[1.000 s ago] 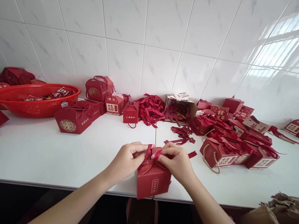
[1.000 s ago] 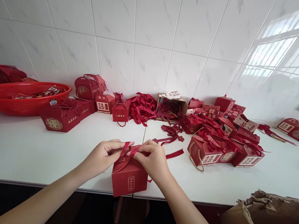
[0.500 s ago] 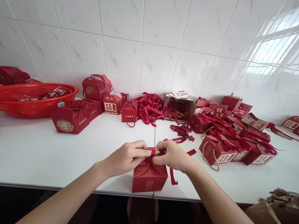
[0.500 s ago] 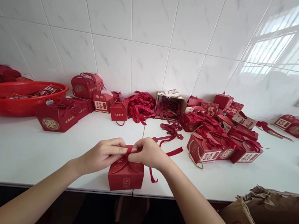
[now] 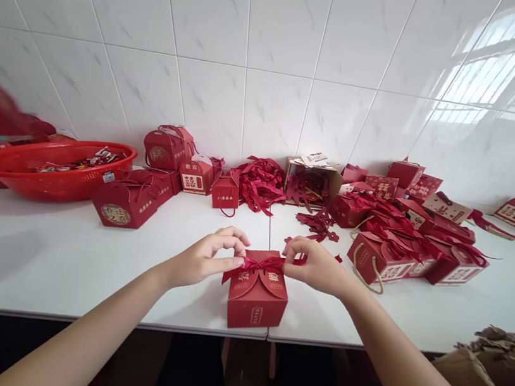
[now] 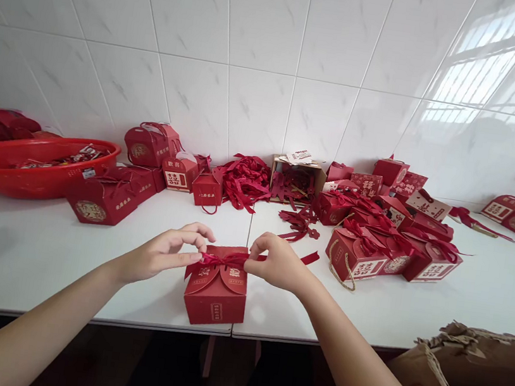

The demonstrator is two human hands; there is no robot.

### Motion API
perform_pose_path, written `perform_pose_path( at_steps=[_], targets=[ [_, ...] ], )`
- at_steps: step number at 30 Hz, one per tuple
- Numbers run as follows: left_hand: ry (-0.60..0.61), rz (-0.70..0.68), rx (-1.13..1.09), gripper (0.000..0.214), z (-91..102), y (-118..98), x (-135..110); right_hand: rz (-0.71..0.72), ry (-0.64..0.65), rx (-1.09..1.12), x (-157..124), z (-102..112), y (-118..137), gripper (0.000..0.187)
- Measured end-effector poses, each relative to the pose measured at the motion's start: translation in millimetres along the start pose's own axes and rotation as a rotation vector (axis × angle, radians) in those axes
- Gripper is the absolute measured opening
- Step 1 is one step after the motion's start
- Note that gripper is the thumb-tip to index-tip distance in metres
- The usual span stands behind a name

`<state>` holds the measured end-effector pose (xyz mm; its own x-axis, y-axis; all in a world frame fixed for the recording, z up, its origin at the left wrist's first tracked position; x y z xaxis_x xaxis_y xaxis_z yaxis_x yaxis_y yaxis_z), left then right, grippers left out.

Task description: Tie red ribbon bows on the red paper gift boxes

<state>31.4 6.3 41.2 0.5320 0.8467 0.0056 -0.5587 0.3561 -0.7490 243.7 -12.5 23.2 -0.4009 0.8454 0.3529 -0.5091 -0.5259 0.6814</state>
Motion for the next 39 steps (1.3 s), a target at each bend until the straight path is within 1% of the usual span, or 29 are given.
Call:
perform_pose_path(
  at_steps=[1,2,3,7,8,9,12,13,14,17,19,21,23,24,25,26,28,29,30,31,33,35,36,37,38,39],
  targets=[
    [0.041,-0.005,-0.026,0.025,-2.4,-2,1,0.029,-0.023,-0.007,0,-1,1,0.008],
    [0.051,-0.008,-0.014,0.029,-4.4,-3,3,0.054,-0.041,-0.015,0,-2,2,0.008],
    [0.022,-0.013,0.044,0.033,-5.4,-3,5,0.073,-0.051,-0.031,0,-4,3,0.009],
    [-0.278,-0.093,0.446,0.039,-1.9,-4,6,0.077,-0.031,-0.127,-2,-8,5,0.012],
    [-0.310,-0.130,0.479,0.038,-1.6,-5,4,0.076,-0.026,-0.146,-3,-9,5,0.013],
    [-0.300,-0.166,0.463,0.037,-2.0,-4,2,0.075,-0.028,-0.159,-3,-9,5,0.014],
    [-0.185,-0.242,0.317,0.037,-3.1,1,-3,0.065,-0.049,-0.164,-5,-9,4,0.014],
    [-0.189,-0.250,0.322,0.038,-2.0,3,-3,0.058,-0.052,-0.153,-6,-9,3,0.014],
    [-0.228,-0.256,0.372,0.038,-0.3,6,-4,0.050,-0.050,-0.139,-7,-9,2,0.014],
    [-0.411,-0.285,0.626,0.036,4.8,15,-7,0.041,-0.032,-0.120,-11,-12,2,0.015],
    [-0.469,-0.307,0.722,0.033,4.8,19,-9,0.042,-0.024,-0.123,-13,-13,5,0.016],
    [-0.483,-0.307,0.737,0.030,2.5,22,-11,0.047,-0.032,-0.126,-16,-12,6,0.018],
    [-0.457,-0.281,0.679,0.030,-1.2,25,-13,0.087,-0.032,-0.094,-19,-10,6,0.015],
    [-0.429,-0.256,0.626,0.029,-3.3,27,-13,0.113,-0.016,-0.045,-20,-9,4,0.008],
    [-0.395,-0.228,0.563,0.028,-5.4,30,-13,0.140,0.021,0.029,-22,-9,2,0.013],
    [-0.361,-0.199,0.497,0.026,-7.4,33,-12,0.166,0.079,0.116,-24,-11,-2,0.036],
    [-0.305,-0.149,0.378,0.023,-11.0,39,-10,0.189,0.203,0.259,-28,-17,-10,0.087],
    [-0.286,-0.134,0.327,0.022,-12.7,42,-9,0.189,0.243,0.287,-30,-21,-13,0.104],
    [-0.279,-0.125,0.278,0.021,-14.0,44,-9,0.187,0.260,0.286,-30,-25,-17,0.112],
    [-0.286,-0.122,0.229,0.018,-14.9,46,-8,0.179,0.251,0.268,-30,-28,-19,0.113],
    [-0.342,-0.136,0.129,0.015,-14.5,47,-8,0.143,0.206,0.265,-29,-33,-23,0.107],
    [-0.433,-0.176,0.018,0.033,-11.0,46,-9,0.080,0.161,0.326,-27,-30,-26,0.102],
    [-0.469,-0.196,-0.033,0.043,-8.7,46,-10,0.043,0.123,0.354,-25,-23,-28,0.101],
    [-0.495,-0.209,-0.076,0.049,-6.1,46,-10,0.013,0.057,0.358,-22,-11,-30,0.098],
    [-0.508,-0.203,-0.111,0.052,-3.6,48,-10,-0.008,-0.053,0.330,-20,5,-34,0.095],
    [-0.512,-0.183,-0.131,0.053,-1.2,50,-10,-0.014,-0.202,0.271,-17,26,-38,0.093]
  ],
)
Point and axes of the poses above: each hand's wrist, its own x-axis towards the middle knuckle, its own z-axis out of the back of the hand, y = z × x, the point moved 4 cm from there along x, towards the middle knuckle, and after that the axes turned 15 degrees about z, right-handed, at the moved point
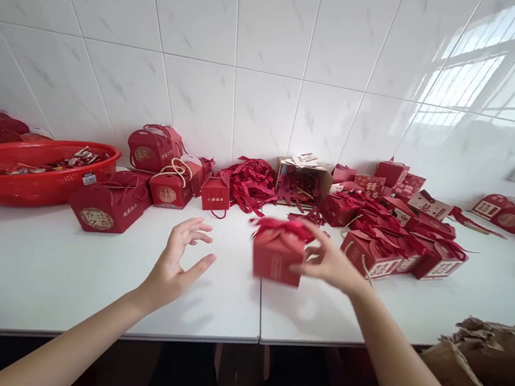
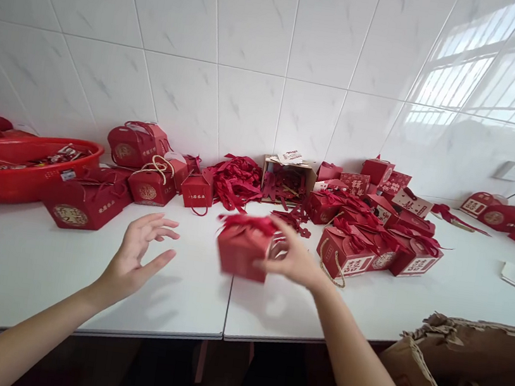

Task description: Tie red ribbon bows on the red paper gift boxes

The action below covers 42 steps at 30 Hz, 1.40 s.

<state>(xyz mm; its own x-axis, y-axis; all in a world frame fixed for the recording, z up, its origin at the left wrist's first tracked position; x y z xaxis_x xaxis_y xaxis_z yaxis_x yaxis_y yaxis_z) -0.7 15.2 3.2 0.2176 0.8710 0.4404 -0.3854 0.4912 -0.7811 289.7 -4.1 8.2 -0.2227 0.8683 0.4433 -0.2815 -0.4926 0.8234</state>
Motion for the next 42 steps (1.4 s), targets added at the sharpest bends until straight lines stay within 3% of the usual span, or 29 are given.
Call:
perform_pose_path(
  at_steps=[3,5,6,8,12,16,20,26,30,33,36,38,42],
  targets=[
    [-0.012,0.099,0.027,0.053,4.3,10,5,0.116,-0.613,-0.233,16,69,7,0.096],
    [-0.016,0.180,0.026,0.055,5.1,21,9,0.138,-0.850,-0.304,23,95,4,0.105],
    [-0.022,0.229,0.006,0.055,5.2,27,12,0.145,-0.877,-0.323,27,99,1,0.104],
    [-0.060,0.351,-0.048,0.056,5.7,41,20,0.152,-0.817,-0.338,34,91,-10,0.099],
    [-0.265,0.571,0.019,0.072,10.6,72,47,0.115,-0.535,-0.403,33,33,-45,0.084],
    [-0.435,0.588,0.188,0.096,11.7,94,81,0.080,-0.174,-0.628,20,-25,-77,0.073],
    [-0.524,0.574,0.396,0.107,6.3,111,108,0.033,0.167,-0.782,10,-56,-91,0.054],
    [-0.528,0.579,0.440,0.117,-6.4,131,141,0.073,0.175,-0.778,9,-58,-87,0.043],
    [-0.598,0.542,0.468,0.112,-18.3,127,150,0.141,0.158,-0.757,12,-58,-81,0.035],
    [-0.601,0.424,0.528,0.106,-32.0,115,156,0.283,0.230,-0.680,12,-62,-71,0.027],
    [-0.521,0.349,0.591,0.084,-43.1,106,168,0.469,0.330,-0.548,9,-66,-60,0.027],
    [-0.509,0.424,0.561,0.072,-42.1,108,178,0.533,0.351,-0.492,8,-67,-55,0.027],
    [-0.493,0.571,0.469,0.069,-27.9,117,192,0.615,0.364,-0.413,7,-68,-53,0.028]
  ],
)
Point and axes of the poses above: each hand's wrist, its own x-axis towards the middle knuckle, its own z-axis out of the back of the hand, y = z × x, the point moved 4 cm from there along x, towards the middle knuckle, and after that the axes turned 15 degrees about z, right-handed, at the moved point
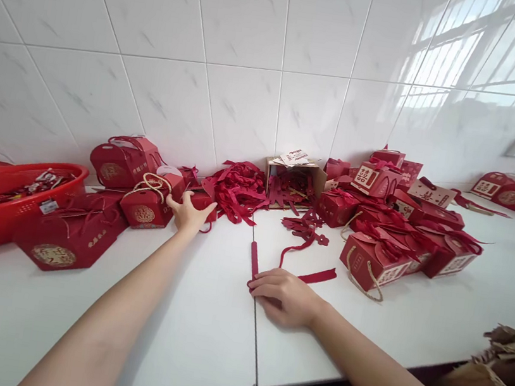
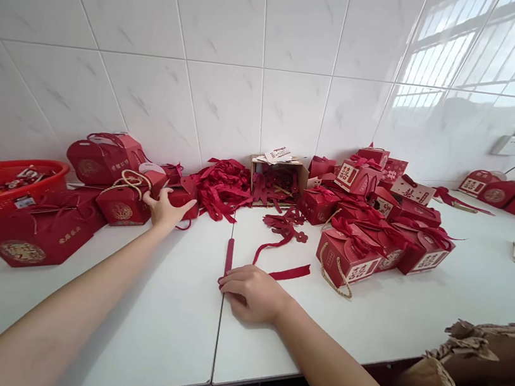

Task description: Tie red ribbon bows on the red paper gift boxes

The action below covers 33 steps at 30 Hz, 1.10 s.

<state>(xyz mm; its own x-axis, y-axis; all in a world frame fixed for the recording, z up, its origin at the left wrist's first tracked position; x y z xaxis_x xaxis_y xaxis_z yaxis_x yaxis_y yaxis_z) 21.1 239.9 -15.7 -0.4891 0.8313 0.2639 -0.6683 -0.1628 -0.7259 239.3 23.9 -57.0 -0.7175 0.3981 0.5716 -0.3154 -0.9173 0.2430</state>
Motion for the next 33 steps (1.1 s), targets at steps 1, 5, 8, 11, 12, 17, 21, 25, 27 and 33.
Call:
perform_pose_path(
  at_steps=[1,5,8,11,12,17,21,25,27,33],
  targets=[
    [0.023,0.009,-0.001,0.068,1.5,2,4,0.016,-0.005,0.008,0,-1,1,0.028],
    [0.067,-0.012,-0.013,0.069,13.2,13,7,0.020,-0.005,-0.040,2,-1,3,0.027],
    [0.099,-0.114,-0.049,0.071,26.8,26,-6,-0.174,-0.111,-0.179,-2,10,-8,0.021],
    [0.167,-0.249,-0.089,0.072,46.0,42,-30,-0.602,-0.376,-0.355,-23,36,-37,0.023],
    [0.213,-0.292,-0.110,0.074,53.5,48,-40,-0.724,-0.447,-0.401,-32,45,-48,0.027],
    [0.718,-0.431,-0.276,0.090,90.7,70,-99,-1.099,-0.458,-0.431,-68,67,-100,0.033],
    [0.868,-0.439,-0.346,0.094,116.2,80,-142,-1.212,-0.332,-0.383,-71,71,-122,0.023],
    [1.031,-0.506,-0.388,0.102,123.3,85,-178,-1.256,-0.240,-0.386,-57,80,-136,0.030],
    [1.037,-0.574,-0.377,0.107,124.8,87,-191,-1.281,-0.167,-0.362,-50,83,-146,0.031],
    [0.984,-0.633,-0.382,0.103,129.4,86,-201,-1.301,-0.047,-0.295,-41,89,-163,0.032]
  ],
)
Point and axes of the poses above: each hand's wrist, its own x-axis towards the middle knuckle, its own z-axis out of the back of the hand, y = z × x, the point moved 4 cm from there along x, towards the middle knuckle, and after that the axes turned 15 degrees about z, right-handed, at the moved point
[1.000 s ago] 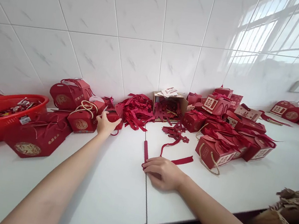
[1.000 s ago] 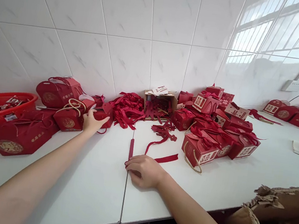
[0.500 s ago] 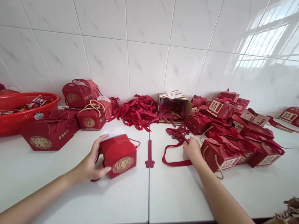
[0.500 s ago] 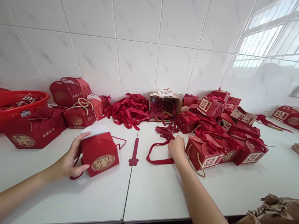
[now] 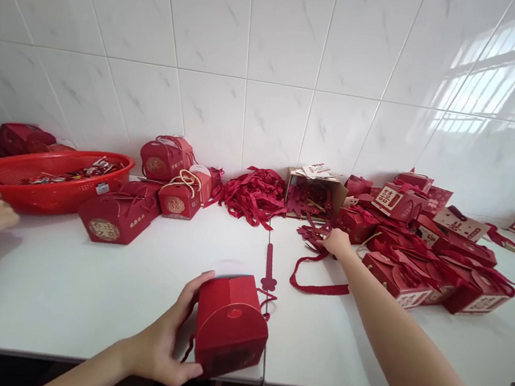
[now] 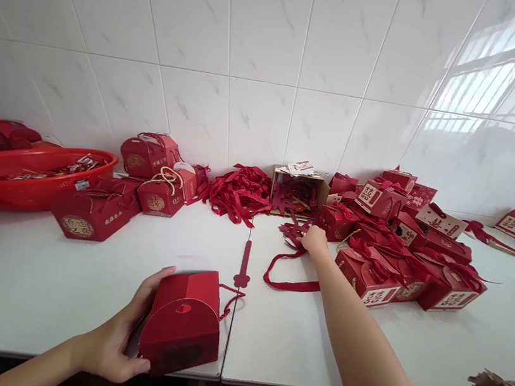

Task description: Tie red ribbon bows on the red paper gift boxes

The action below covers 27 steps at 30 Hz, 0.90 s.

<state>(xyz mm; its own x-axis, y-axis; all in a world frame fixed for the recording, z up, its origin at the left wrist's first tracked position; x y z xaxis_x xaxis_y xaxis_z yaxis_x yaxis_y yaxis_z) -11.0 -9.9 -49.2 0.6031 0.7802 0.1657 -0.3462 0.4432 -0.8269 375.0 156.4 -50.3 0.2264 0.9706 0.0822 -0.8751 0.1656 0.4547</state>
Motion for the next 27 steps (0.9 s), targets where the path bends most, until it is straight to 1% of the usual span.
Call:
perform_pose_path(
  at_steps=[3,7,9,13,15,16,17,18,19,21,22,23,24,25,26,27],
  targets=[
    [0.025,-0.010,-0.023,0.102,0.1,-1,1,0.037,-0.065,0.026,-3,12,2,0.028],
    [0.059,0.012,-0.061,0.106,-0.5,2,3,0.119,-0.241,0.070,-12,39,8,0.019],
    [0.068,0.027,-0.080,0.107,-1.9,2,5,0.173,-0.332,0.094,-18,55,14,0.018],
    [0.074,0.048,-0.138,0.106,-8.2,1,8,0.298,-0.507,0.170,-32,89,33,0.023],
    [0.122,0.051,-0.203,0.105,-13.5,0,11,0.349,-0.551,0.252,-43,102,46,0.026],
    [0.150,0.042,-0.236,0.105,-15.6,-1,12,0.373,-0.552,0.295,-49,106,54,0.029],
    [0.149,0.027,-0.262,0.105,-15.8,-3,14,0.403,-0.537,0.355,-58,110,63,0.031],
    [0.111,0.003,-0.270,0.104,-13.9,-6,17,0.440,-0.508,0.433,-67,112,73,0.033],
    [0.026,-0.024,-0.265,0.100,-9.5,-11,20,0.487,-0.464,0.524,-78,113,84,0.033],
    [-0.250,-0.057,-0.230,0.082,5.2,-28,24,0.602,-0.315,0.827,-105,114,108,0.028],
    [-0.395,-0.057,-0.215,0.068,13.0,-40,26,0.662,-0.203,0.935,-120,113,120,0.025],
    [-0.491,-0.023,-0.205,0.058,18.8,-53,27,0.712,-0.105,1.009,-136,112,132,0.022],
    [-0.535,-0.009,-0.182,0.051,22.4,-68,29,0.739,-0.005,1.049,-152,111,143,0.021],
    [-0.514,0.017,-0.147,0.048,23.2,-82,31,0.764,0.078,1.059,-167,109,152,0.019],
    [-0.460,0.034,-0.104,0.049,22.3,-97,33,0.796,0.137,1.057,-181,108,160,0.017],
    [-0.433,0.040,-0.066,0.048,21.8,-109,33,0.828,0.178,1.044,-193,107,167,0.015]
  ],
)
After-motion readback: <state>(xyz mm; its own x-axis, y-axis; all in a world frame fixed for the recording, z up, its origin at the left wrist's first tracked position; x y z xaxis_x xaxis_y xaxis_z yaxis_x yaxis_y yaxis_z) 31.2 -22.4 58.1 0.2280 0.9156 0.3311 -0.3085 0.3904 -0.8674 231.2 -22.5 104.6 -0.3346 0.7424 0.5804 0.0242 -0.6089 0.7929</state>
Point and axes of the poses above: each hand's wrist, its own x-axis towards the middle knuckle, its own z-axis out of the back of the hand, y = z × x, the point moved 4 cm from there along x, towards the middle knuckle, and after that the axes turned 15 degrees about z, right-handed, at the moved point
